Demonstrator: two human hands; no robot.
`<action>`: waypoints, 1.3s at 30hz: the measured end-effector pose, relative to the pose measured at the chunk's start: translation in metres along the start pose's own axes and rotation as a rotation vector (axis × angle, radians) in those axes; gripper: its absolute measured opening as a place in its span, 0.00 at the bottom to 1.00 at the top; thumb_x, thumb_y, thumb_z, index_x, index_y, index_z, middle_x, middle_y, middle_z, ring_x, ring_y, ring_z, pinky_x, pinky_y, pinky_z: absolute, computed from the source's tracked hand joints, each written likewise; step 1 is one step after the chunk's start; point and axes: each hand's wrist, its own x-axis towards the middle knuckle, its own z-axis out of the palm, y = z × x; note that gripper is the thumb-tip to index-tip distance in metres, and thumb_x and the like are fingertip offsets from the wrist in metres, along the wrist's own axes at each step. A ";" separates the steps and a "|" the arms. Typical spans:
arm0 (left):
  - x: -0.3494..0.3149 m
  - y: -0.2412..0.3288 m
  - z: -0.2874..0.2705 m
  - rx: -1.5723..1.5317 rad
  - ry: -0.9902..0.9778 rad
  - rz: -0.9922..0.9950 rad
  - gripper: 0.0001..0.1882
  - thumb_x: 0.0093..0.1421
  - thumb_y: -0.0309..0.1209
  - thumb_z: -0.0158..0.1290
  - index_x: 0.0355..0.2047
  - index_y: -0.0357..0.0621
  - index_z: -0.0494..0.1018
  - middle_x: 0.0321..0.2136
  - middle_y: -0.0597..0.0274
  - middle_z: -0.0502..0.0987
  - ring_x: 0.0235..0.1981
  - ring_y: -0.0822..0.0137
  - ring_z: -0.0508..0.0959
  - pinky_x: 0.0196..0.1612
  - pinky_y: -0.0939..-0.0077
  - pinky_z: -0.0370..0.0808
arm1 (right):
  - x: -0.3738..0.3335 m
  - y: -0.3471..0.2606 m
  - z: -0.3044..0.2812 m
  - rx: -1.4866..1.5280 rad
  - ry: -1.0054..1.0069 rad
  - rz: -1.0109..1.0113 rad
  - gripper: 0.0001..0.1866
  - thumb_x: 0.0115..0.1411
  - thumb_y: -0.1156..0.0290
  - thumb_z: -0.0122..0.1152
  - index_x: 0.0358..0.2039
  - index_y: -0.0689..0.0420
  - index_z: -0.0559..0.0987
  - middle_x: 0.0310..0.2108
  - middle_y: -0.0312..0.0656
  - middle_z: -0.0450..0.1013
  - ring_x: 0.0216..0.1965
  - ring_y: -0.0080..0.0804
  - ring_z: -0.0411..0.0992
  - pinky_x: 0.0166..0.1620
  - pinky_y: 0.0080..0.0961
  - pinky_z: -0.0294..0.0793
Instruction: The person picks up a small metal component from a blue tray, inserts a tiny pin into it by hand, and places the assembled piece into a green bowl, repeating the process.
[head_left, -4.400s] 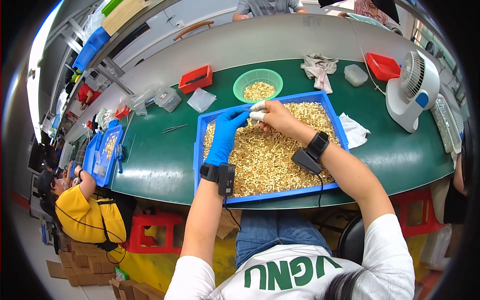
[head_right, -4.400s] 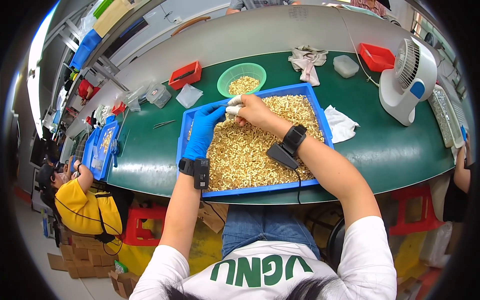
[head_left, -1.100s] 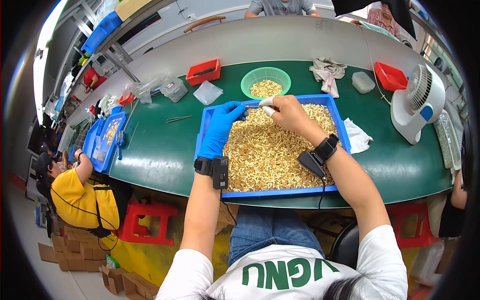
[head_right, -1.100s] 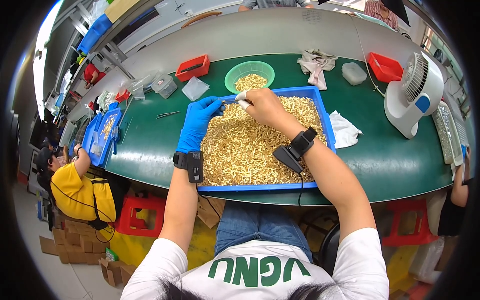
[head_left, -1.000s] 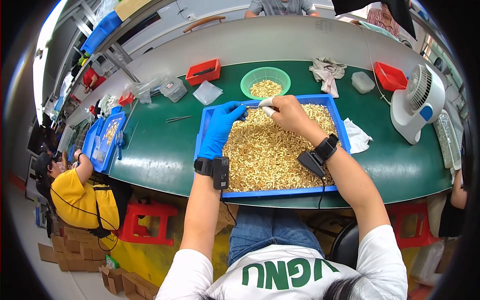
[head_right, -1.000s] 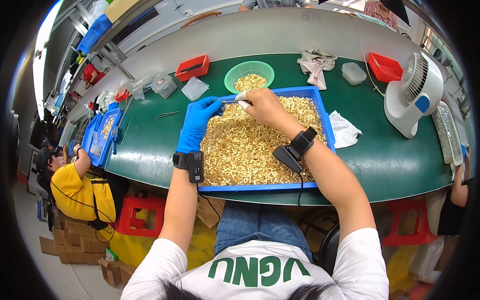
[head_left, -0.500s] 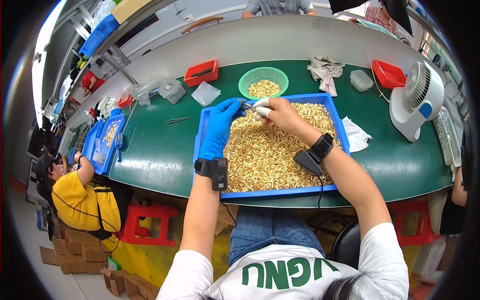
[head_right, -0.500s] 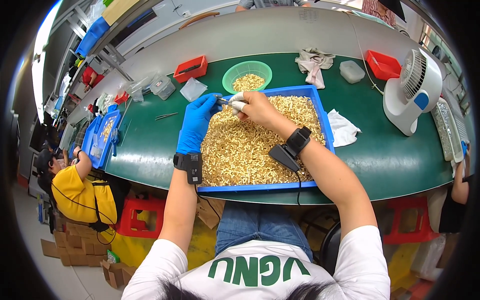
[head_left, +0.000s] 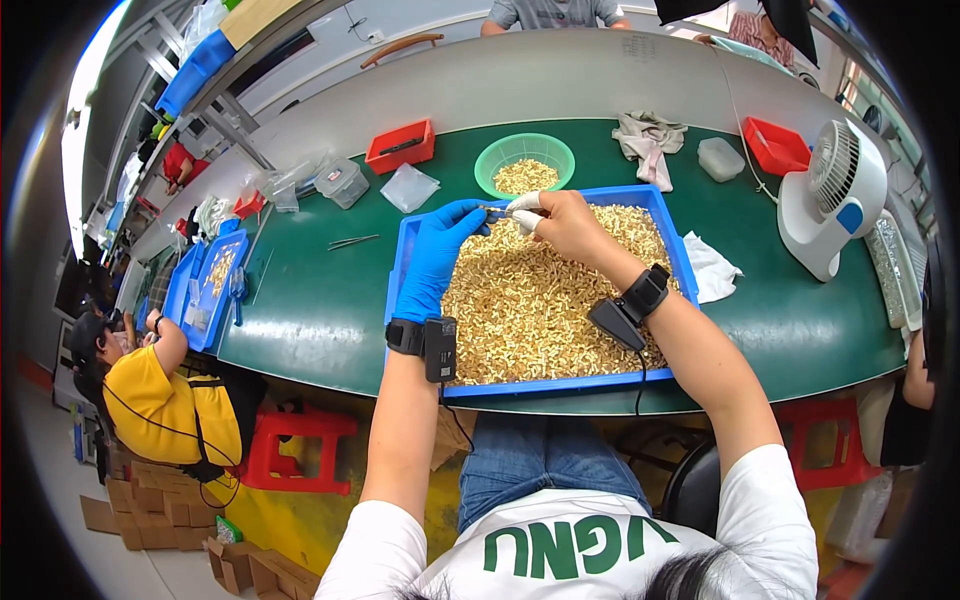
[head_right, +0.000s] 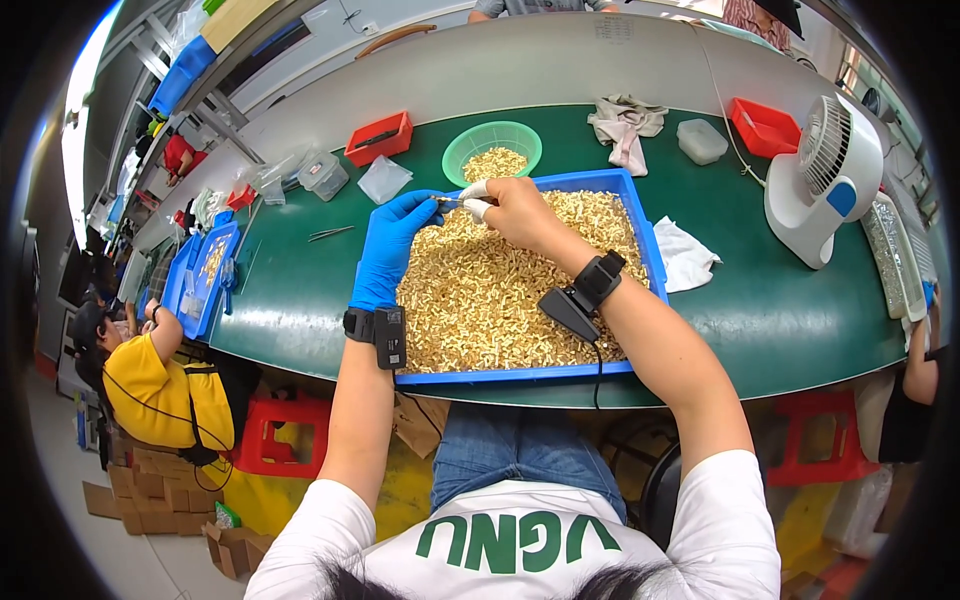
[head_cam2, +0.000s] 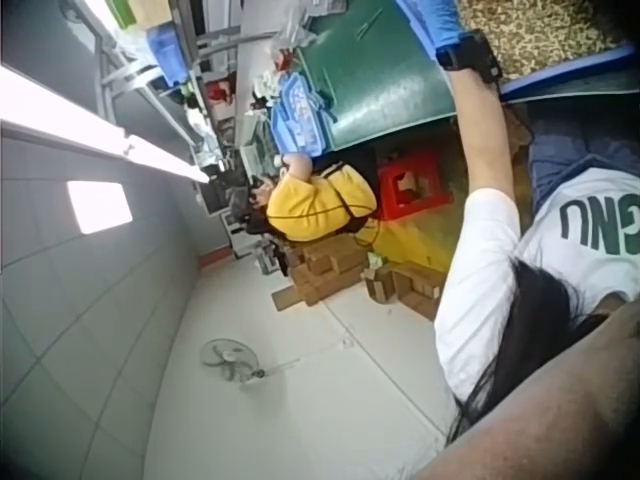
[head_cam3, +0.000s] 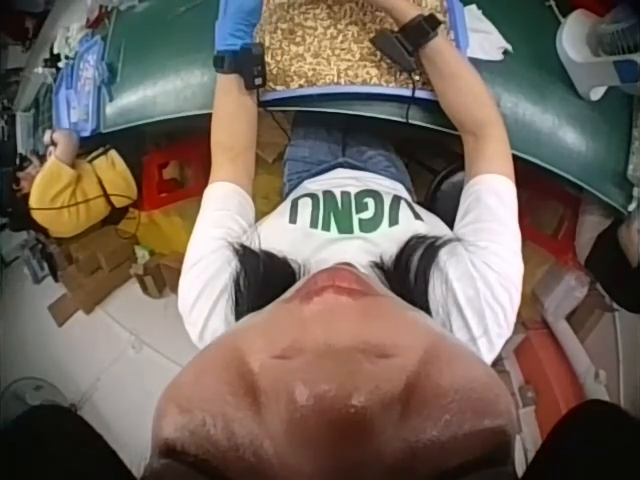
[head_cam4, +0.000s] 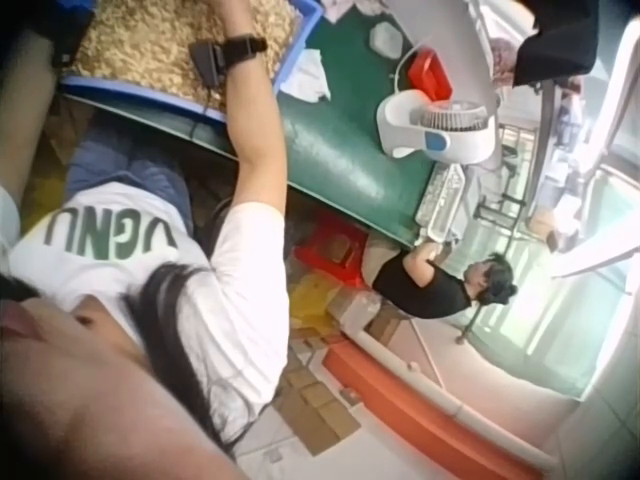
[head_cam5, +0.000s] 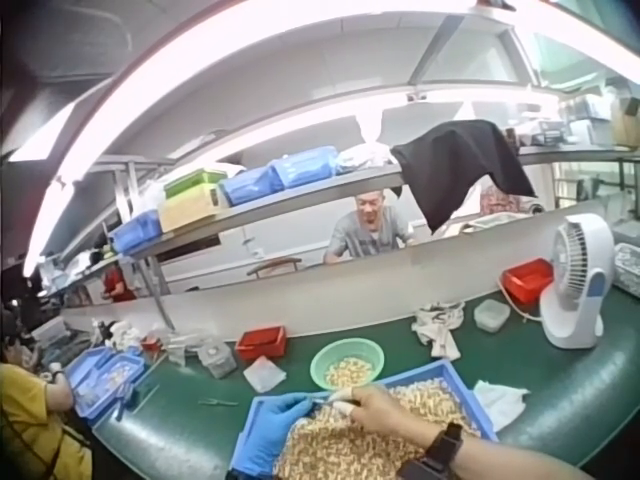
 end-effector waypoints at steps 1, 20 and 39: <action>0.000 0.001 0.000 0.053 0.002 -0.003 0.11 0.57 0.27 0.51 0.38 0.34 0.73 0.32 0.60 0.77 0.30 0.74 0.75 0.36 0.82 0.72 | 0.000 0.000 -0.002 0.000 0.001 0.001 0.08 0.55 0.73 0.55 0.35 0.61 0.77 0.24 0.38 0.74 0.25 0.22 0.71 0.28 0.20 0.70; -0.001 -0.018 -0.003 0.352 -0.140 -0.047 0.10 0.54 0.24 0.53 0.37 0.35 0.74 0.31 0.62 0.77 0.33 0.74 0.75 0.40 0.81 0.71 | -0.005 -0.007 0.004 -0.432 -0.146 -0.099 0.09 0.56 0.71 0.54 0.32 0.63 0.77 0.20 0.42 0.74 0.21 0.26 0.72 0.27 0.24 0.70; -0.006 0.013 0.006 0.181 -0.011 0.077 0.11 0.57 0.28 0.49 0.37 0.35 0.75 0.28 0.64 0.77 0.26 0.77 0.71 0.34 0.82 0.69 | 0.000 0.003 0.006 0.084 0.043 0.018 0.09 0.56 0.73 0.54 0.36 0.61 0.77 0.23 0.39 0.74 0.22 0.20 0.70 0.27 0.20 0.70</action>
